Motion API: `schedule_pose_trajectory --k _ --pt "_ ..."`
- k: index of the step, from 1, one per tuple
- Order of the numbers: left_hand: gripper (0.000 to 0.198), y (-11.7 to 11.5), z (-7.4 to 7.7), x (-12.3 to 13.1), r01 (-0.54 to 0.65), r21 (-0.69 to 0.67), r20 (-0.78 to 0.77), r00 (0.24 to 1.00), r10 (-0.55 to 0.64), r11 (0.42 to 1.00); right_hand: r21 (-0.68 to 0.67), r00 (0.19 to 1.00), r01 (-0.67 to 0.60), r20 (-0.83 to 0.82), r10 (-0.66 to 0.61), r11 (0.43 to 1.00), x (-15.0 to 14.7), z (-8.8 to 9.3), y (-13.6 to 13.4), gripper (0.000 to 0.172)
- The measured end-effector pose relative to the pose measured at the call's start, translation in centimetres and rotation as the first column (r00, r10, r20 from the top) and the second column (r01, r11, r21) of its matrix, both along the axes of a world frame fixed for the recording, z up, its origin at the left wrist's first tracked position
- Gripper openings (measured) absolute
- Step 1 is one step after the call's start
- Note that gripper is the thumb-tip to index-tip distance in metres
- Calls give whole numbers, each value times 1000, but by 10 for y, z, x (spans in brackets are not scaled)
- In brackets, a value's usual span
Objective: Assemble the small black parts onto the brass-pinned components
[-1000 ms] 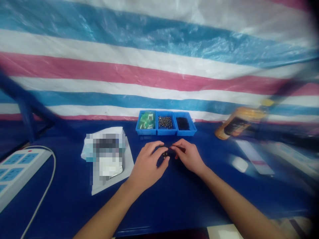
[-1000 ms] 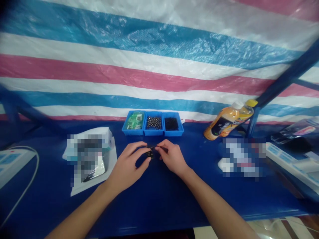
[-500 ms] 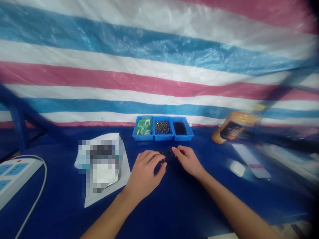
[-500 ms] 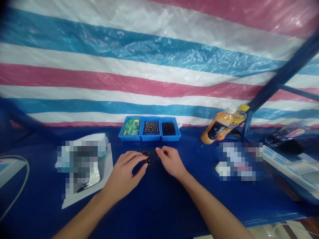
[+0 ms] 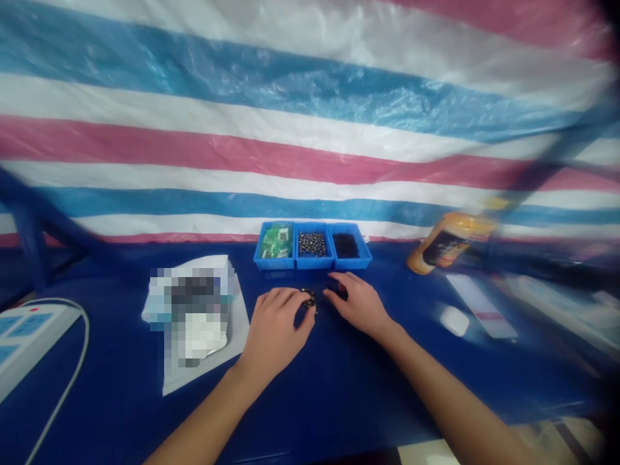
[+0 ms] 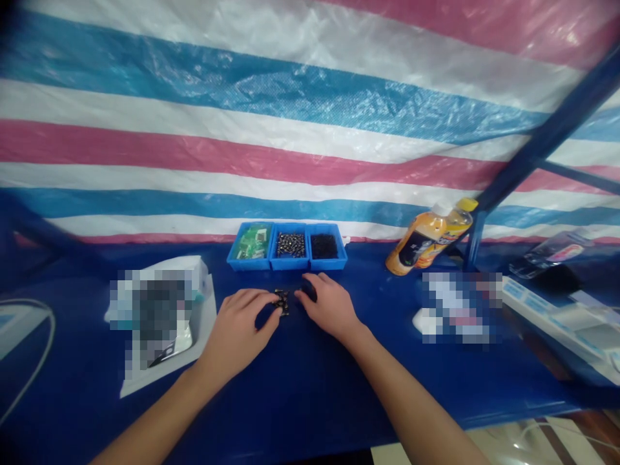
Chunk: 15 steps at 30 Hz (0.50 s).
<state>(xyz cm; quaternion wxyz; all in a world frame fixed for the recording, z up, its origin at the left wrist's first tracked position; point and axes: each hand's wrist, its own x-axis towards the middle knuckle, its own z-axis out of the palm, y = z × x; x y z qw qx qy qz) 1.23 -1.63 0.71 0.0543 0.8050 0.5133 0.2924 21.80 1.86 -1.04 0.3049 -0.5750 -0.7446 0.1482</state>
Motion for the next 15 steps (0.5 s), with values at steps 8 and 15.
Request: schedule_pose_trajectory --k 8,15 --pt "20 -2 -2 1 56 -41 -23 998 -57 998 -1 976 -93 197 91 996 0 -10 1 13" --pt "18 -4 5 0 34 -78 21 999 -32 996 32 954 -262 -144 263 965 -4 -1 -7 11"
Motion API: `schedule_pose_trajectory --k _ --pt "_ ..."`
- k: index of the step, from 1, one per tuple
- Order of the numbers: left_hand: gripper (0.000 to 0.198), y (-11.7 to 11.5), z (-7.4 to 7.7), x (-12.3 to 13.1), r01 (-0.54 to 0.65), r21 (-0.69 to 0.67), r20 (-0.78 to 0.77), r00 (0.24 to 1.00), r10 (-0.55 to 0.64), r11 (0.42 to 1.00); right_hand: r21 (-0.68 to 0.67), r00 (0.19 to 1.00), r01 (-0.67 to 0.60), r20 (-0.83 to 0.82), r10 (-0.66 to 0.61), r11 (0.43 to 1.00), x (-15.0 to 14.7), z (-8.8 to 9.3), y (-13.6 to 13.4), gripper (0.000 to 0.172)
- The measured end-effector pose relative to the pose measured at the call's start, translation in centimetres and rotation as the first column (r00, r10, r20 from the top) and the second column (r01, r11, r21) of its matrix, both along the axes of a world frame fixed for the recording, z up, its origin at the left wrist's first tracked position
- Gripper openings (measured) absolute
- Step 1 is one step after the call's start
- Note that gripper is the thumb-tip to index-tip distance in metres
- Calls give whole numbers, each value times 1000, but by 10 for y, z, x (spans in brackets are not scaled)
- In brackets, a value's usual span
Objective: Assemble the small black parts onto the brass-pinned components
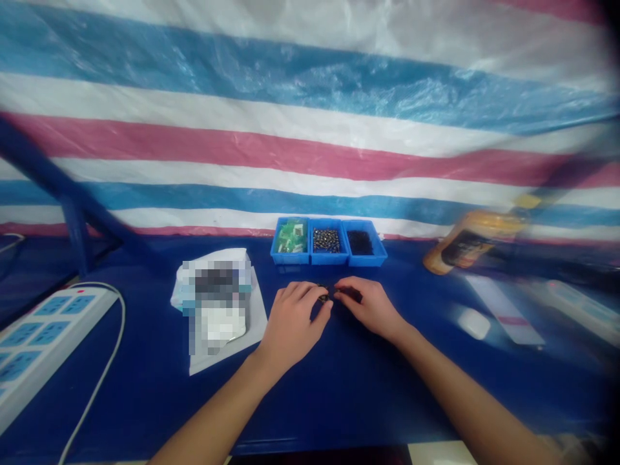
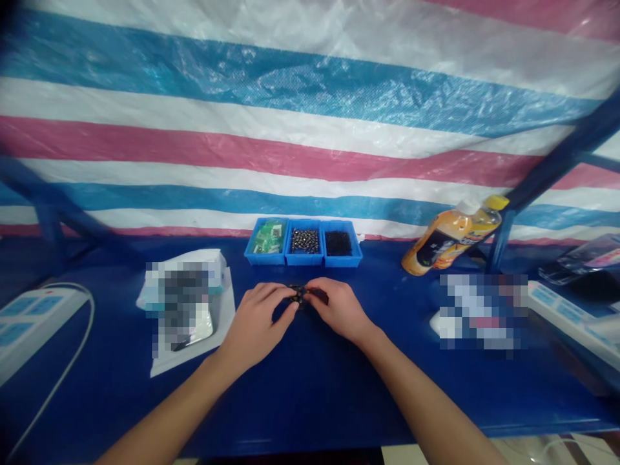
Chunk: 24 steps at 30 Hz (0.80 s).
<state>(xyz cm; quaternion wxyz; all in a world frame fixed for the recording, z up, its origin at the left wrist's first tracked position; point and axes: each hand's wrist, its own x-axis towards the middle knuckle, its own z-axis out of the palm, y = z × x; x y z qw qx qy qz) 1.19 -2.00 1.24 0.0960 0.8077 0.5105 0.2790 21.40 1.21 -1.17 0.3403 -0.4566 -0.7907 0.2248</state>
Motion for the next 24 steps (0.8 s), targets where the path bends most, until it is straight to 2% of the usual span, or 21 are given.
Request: schedule_pose_trajectory --k 5,8,12,17,19,24 --pt "24 1 1 -3 -2 -31 -39 999 0 1000 87 993 -108 -31 111 990 -6 9 -13 12" --pt "26 2 1 -4 43 -69 -37 998 -46 997 116 986 -155 -44 161 981 -8 11 -15 13" --pt "25 2 1 -3 132 -126 27 991 -130 983 112 992 -121 -28 125 986 -7 8 -15 15" --pt "21 3 -1 -2 123 -150 118 987 -106 981 133 997 -71 -18 74 989 -6 8 -17 6" --pt "20 3 0 -2 134 -169 155 982 -108 977 155 996 -85 -19 89 984 -6 11 -17 5" --pt "21 5 5 -3 170 -214 275 956 -108 962 153 984 -150 -68 162 977 -6 16 -18 14"
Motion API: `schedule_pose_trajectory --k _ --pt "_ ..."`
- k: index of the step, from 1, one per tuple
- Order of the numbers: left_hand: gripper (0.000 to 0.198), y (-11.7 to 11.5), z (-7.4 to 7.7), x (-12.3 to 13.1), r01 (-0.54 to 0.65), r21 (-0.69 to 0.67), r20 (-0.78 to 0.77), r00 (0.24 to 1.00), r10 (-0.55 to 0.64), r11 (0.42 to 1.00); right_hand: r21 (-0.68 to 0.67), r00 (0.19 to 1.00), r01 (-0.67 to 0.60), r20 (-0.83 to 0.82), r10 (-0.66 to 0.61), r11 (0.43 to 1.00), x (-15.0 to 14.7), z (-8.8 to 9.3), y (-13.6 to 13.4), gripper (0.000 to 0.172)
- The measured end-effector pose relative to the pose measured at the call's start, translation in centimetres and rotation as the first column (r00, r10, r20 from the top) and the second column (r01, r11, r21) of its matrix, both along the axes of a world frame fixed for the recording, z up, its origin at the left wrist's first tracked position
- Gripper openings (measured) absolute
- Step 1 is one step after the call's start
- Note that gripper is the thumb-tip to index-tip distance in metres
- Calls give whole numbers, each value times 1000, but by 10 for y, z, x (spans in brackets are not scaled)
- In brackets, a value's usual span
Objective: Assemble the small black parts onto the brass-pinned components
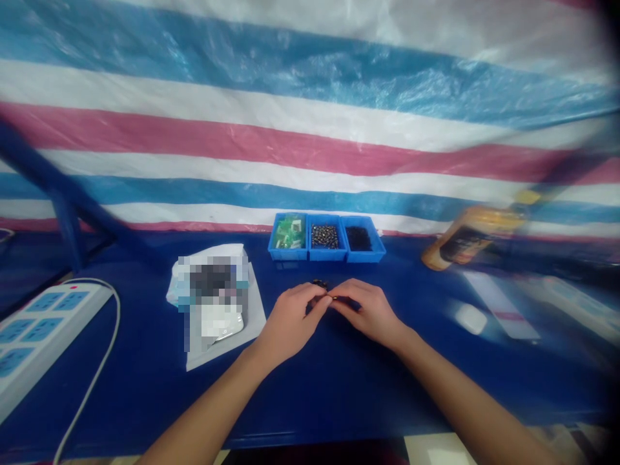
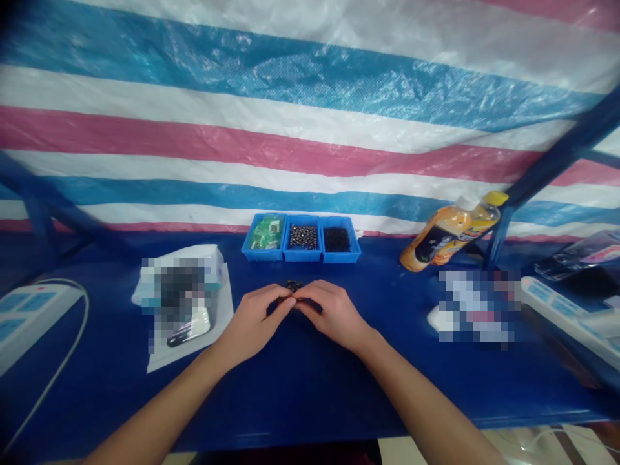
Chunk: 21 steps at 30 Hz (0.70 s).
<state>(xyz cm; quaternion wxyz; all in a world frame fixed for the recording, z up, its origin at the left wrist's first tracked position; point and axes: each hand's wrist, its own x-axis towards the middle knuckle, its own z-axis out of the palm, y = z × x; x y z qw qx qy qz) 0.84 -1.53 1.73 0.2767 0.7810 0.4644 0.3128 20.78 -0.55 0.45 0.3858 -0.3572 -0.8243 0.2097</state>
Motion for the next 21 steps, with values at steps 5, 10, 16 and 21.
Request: schedule_pose_trajectory --k 5,10,16,21 --pt "25 0 2 -1 -13 -61 84 996 18 998 1 998 -13 -54 13 1000 0 2 1 18" --pt "24 0 4 -2 14 -122 115 993 0 992 -15 996 6 -87 -7 1000 -1 2 0 15" --pt "30 0 5 -3 3 -161 98 995 13 987 4 995 -26 -99 26 1000 -1 3 0 14" --pt "33 0 4 -2 9 -176 102 995 10 984 25 992 -54 -110 57 998 -1 -2 0 14"
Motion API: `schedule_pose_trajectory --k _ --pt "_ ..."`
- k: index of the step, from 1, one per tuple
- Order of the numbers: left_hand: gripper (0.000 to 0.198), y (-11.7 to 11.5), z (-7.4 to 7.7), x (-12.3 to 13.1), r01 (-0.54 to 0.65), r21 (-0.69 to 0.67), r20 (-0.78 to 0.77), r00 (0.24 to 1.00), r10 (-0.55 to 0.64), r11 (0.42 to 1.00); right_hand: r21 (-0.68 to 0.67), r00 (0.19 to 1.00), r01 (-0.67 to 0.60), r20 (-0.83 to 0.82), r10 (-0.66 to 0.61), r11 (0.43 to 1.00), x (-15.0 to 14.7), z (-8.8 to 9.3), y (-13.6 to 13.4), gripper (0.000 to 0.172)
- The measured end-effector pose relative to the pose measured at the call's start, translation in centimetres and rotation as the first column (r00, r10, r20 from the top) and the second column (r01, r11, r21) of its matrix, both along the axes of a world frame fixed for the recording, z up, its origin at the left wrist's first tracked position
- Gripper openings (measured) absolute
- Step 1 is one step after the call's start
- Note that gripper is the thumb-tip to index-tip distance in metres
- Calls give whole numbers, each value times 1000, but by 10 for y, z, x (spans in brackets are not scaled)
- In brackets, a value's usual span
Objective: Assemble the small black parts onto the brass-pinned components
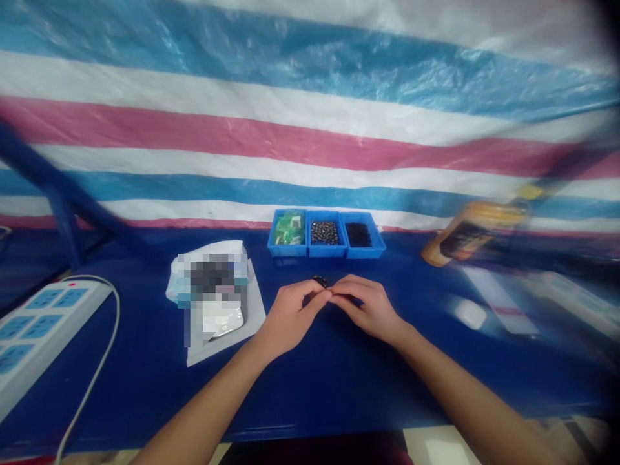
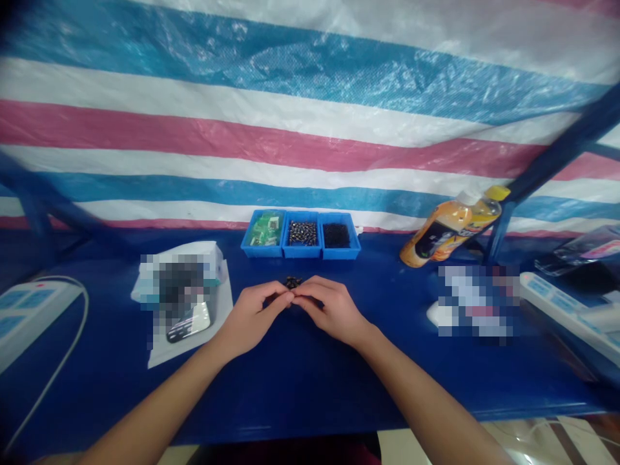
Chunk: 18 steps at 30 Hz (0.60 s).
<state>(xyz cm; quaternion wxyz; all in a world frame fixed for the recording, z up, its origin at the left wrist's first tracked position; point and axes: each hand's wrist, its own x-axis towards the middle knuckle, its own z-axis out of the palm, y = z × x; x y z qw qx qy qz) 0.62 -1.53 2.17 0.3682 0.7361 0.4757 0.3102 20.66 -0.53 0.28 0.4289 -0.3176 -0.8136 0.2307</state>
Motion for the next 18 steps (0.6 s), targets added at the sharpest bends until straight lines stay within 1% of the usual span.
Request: schedule_pose_trajectory --k 4,6,7,9,11,13,15,18 --pt "33 0 -1 1 9 -9 8 1000 -9 1000 -22 1000 6 -9 -6 1000 -1 -1 -1 11" --pt "35 -1 -1 2 -5 -6 20 1000 5 1000 -35 999 24 -23 -25 999 0 0 -2 10" --pt "37 -1 -1 2 -18 -2 24 1000 18 1000 -53 999 43 -30 -45 998 0 1 -2 12" --pt "40 -1 -1 2 -48 8 19 999 47 999 -122 992 103 -54 -110 987 1 1 -1 22" --pt "41 -2 -1 2 -66 20 -10 998 67 998 -243 977 160 -102 -189 957 2 1 2 36" --pt "38 -2 -1 2 -71 41 -40 997 72 997 -380 954 169 -169 -248 910 2 -2 7 46" --pt "34 -2 -2 3 -63 65 -54 996 66 996 -496 936 128 -227 -270 859 2 -4 11 51" --pt "27 -2 -4 5 -49 92 -72 996 56 995 -595 921 61 -277 -276 801 2 -8 16 54"
